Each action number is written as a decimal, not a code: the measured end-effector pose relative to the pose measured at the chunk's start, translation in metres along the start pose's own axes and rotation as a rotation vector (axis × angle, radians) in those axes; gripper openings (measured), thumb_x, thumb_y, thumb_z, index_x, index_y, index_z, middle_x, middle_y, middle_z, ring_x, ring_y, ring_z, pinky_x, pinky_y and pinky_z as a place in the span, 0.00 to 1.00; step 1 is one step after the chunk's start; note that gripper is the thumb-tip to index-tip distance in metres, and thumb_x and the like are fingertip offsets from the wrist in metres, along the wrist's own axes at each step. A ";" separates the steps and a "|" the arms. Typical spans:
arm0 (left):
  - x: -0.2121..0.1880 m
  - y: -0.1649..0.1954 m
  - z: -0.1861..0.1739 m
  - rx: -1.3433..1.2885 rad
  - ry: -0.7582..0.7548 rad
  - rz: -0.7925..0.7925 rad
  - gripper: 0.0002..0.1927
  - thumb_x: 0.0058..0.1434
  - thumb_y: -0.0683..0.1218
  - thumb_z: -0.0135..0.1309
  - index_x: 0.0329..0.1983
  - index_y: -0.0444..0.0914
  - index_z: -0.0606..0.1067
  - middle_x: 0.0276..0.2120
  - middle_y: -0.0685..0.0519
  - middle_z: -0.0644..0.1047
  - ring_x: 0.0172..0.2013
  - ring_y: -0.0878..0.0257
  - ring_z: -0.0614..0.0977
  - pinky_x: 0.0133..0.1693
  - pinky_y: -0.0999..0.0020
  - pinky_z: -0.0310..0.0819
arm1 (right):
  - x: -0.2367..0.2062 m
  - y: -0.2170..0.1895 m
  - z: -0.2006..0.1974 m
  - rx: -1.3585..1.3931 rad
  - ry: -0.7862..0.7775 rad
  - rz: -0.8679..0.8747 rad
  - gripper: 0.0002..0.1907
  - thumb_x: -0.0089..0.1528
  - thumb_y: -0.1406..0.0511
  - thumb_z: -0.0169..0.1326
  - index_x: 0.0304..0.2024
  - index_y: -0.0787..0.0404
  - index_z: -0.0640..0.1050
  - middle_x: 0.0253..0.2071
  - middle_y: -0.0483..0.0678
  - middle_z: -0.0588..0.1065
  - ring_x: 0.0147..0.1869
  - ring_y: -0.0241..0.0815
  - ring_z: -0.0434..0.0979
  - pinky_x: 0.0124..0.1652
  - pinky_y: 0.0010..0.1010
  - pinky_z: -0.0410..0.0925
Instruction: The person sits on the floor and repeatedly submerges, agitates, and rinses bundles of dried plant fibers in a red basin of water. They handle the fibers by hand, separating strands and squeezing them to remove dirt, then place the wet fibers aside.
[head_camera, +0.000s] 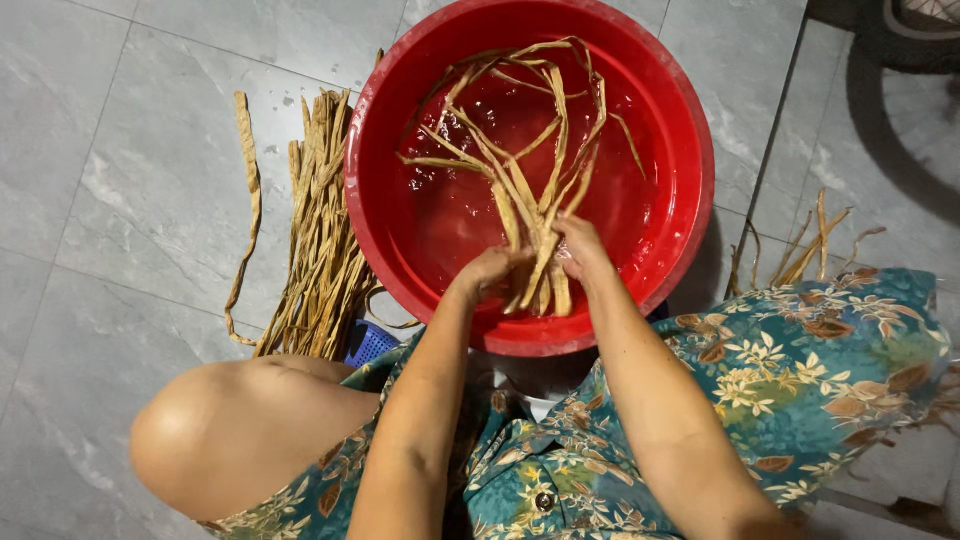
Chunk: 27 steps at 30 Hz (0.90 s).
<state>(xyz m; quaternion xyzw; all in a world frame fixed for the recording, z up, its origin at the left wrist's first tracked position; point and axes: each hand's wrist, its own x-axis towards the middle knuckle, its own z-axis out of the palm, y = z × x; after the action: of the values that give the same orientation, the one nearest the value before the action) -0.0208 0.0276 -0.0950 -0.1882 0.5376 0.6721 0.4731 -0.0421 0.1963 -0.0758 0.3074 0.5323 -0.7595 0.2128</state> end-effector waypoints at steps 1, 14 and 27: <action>0.000 0.000 0.004 -0.094 -0.053 -0.006 0.14 0.64 0.55 0.52 0.42 0.42 0.78 0.31 0.57 0.82 0.28 0.69 0.83 0.29 0.69 0.78 | 0.002 -0.002 0.001 0.110 -0.140 -0.061 0.16 0.68 0.68 0.49 0.55 0.70 0.76 0.44 0.58 0.77 0.44 0.50 0.77 0.45 0.44 0.72; 0.026 -0.017 -0.010 -0.224 0.043 0.217 0.15 0.65 0.50 0.58 0.39 0.31 0.75 0.24 0.48 0.77 0.20 0.59 0.76 0.23 0.63 0.73 | -0.009 -0.003 -0.003 -0.482 0.146 0.113 0.15 0.69 0.62 0.48 0.57 0.58 0.74 0.41 0.53 0.78 0.36 0.41 0.78 0.30 0.28 0.73; 0.017 -0.028 0.000 -0.003 -0.014 0.055 0.10 0.62 0.38 0.61 0.42 0.38 0.71 0.24 0.49 0.78 0.15 0.66 0.72 0.14 0.68 0.60 | -0.007 -0.023 0.012 -0.832 0.409 -0.604 0.14 0.66 0.68 0.54 0.55 0.57 0.78 0.47 0.52 0.75 0.38 0.41 0.75 0.33 0.31 0.72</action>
<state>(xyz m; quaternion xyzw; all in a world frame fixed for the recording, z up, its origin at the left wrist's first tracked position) -0.0057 0.0345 -0.1226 -0.1695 0.5382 0.6870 0.4579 -0.0547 0.1927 -0.0524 0.1722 0.8824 -0.4374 -0.0187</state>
